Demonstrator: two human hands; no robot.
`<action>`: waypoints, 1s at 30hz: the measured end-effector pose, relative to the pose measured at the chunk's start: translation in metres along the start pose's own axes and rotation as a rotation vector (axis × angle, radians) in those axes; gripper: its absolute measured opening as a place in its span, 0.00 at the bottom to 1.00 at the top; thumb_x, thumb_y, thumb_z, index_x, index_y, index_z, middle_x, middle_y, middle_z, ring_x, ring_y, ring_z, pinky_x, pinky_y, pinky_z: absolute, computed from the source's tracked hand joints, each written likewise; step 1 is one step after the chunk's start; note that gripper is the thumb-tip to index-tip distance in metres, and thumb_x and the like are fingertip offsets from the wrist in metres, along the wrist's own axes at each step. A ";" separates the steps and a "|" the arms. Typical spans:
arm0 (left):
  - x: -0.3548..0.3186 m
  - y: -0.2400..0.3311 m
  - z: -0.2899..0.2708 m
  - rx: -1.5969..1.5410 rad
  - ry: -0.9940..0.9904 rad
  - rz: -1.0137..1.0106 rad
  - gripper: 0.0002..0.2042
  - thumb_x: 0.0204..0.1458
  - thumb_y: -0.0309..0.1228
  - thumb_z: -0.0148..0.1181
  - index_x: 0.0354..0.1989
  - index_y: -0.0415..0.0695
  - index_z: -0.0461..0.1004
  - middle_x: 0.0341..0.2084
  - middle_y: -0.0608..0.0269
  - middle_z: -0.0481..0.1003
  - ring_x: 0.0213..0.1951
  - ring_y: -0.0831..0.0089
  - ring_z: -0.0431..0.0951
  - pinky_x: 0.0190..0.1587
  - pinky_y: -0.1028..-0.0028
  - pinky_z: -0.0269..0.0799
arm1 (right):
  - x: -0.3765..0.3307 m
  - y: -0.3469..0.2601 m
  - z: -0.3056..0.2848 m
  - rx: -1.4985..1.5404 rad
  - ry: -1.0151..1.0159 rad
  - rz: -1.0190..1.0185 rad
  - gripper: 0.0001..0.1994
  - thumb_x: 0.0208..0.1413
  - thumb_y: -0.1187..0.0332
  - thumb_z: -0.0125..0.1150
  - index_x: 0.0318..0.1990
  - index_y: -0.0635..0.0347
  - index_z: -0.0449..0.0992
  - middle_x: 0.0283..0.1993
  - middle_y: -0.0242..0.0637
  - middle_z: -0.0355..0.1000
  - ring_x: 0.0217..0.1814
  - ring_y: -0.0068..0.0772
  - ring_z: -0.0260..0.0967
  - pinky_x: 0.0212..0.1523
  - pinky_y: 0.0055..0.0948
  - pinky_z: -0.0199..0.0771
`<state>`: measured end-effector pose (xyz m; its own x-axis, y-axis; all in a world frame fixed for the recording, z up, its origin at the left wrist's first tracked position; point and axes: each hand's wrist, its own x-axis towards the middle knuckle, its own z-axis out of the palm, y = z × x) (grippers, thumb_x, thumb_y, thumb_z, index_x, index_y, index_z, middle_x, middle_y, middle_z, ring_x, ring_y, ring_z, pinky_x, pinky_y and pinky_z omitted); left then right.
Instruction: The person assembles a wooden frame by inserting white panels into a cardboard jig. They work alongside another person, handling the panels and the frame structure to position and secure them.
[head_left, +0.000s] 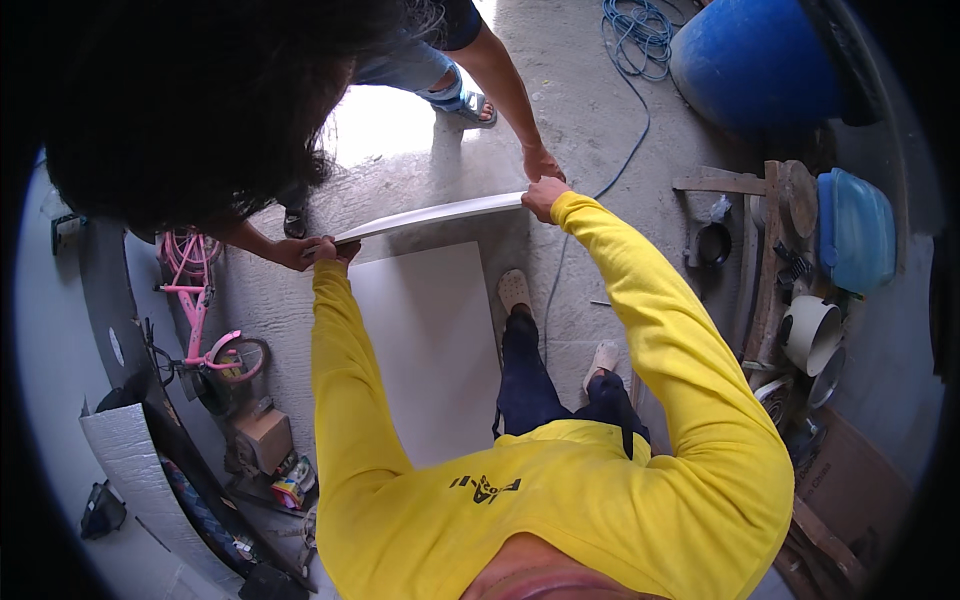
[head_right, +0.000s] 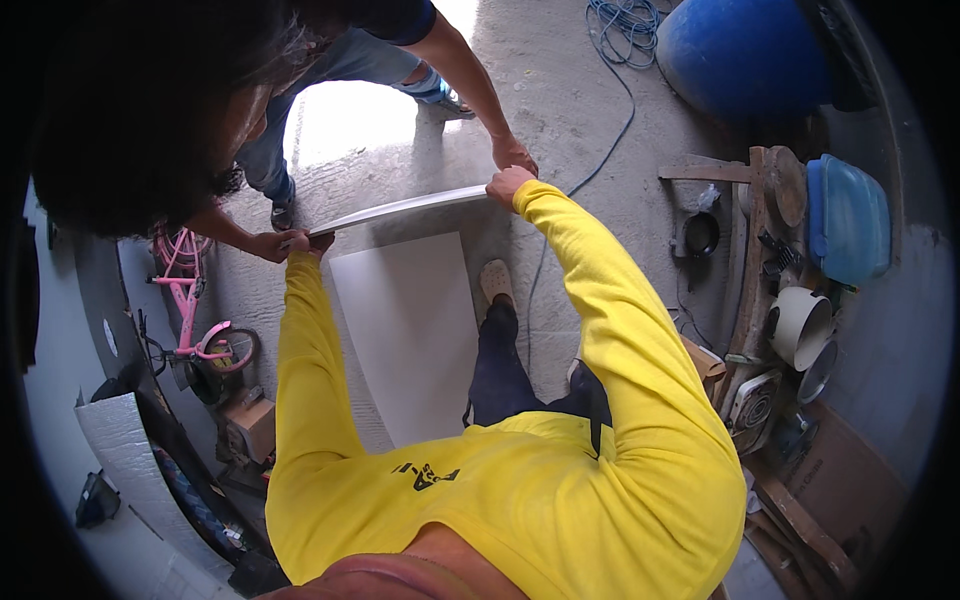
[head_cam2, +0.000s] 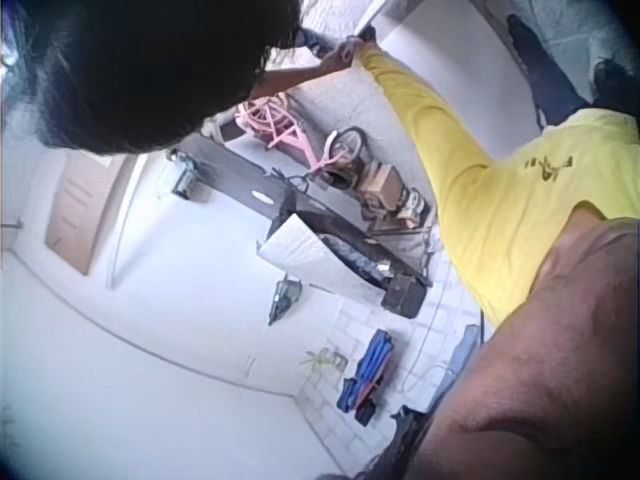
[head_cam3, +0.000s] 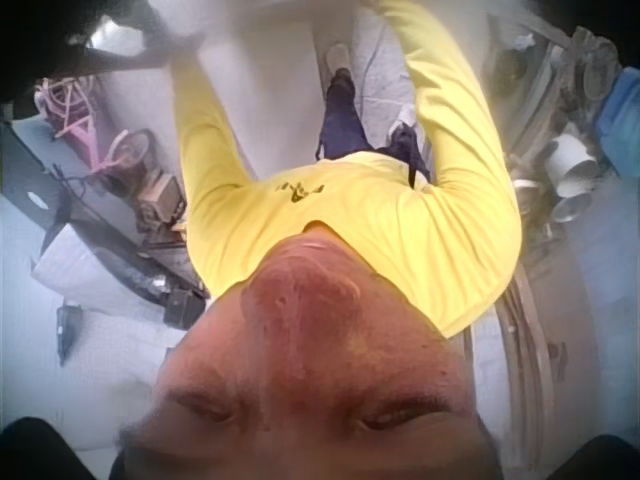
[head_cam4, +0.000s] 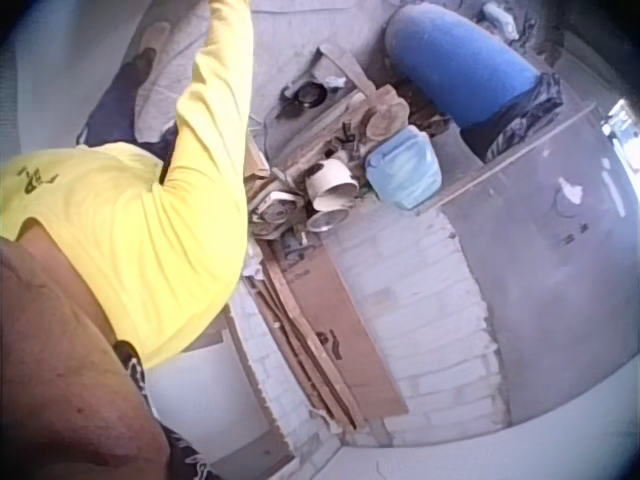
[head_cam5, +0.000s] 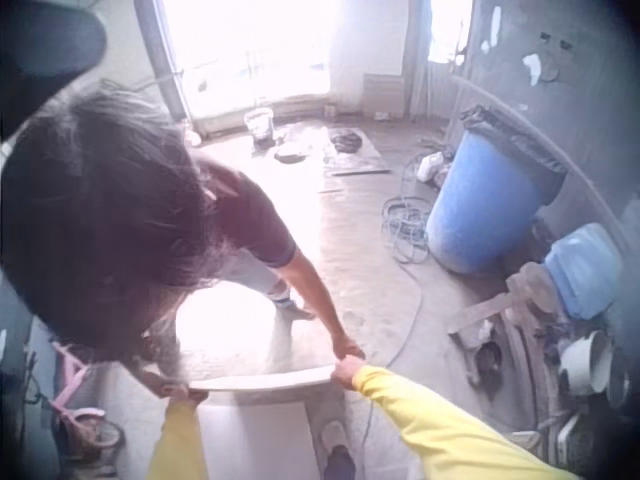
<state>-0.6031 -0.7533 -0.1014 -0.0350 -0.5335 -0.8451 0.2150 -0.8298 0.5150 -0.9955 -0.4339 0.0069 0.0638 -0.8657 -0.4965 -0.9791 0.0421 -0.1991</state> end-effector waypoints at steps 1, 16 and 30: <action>-0.003 -0.002 0.005 -0.005 -0.047 -0.023 0.17 0.49 0.29 0.43 0.48 0.40 0.56 0.43 0.40 0.67 0.39 0.41 0.72 0.41 0.41 0.69 | -0.002 0.000 0.002 0.001 -0.031 0.034 0.09 0.48 0.71 0.48 0.32 0.60 0.77 0.34 0.46 0.74 0.38 0.44 0.73 0.37 0.37 0.73; 0.037 0.012 -0.027 0.225 -0.055 -0.120 0.13 0.50 0.33 0.39 0.39 0.37 0.63 0.38 0.39 0.71 0.37 0.42 0.72 0.43 0.44 0.67 | 0.001 -0.012 0.006 0.131 -0.067 0.139 0.11 0.49 0.69 0.48 0.34 0.61 0.77 0.40 0.43 0.73 0.43 0.42 0.72 0.41 0.36 0.73; -0.085 -0.044 0.032 0.271 -0.029 -0.047 0.40 0.50 0.61 0.40 0.60 0.40 0.41 0.48 0.55 0.67 0.46 0.53 0.71 0.48 0.54 0.64 | 0.031 0.009 0.019 0.178 0.273 0.378 0.12 0.54 0.66 0.44 0.44 0.55 0.69 0.46 0.41 0.69 0.52 0.40 0.64 0.50 0.39 0.61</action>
<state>-0.6408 -0.6770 -0.0474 -0.0679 -0.4950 -0.8662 -0.0562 -0.8650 0.4987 -0.9989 -0.4505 -0.0265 -0.3651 -0.8715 -0.3274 -0.8743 0.4418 -0.2012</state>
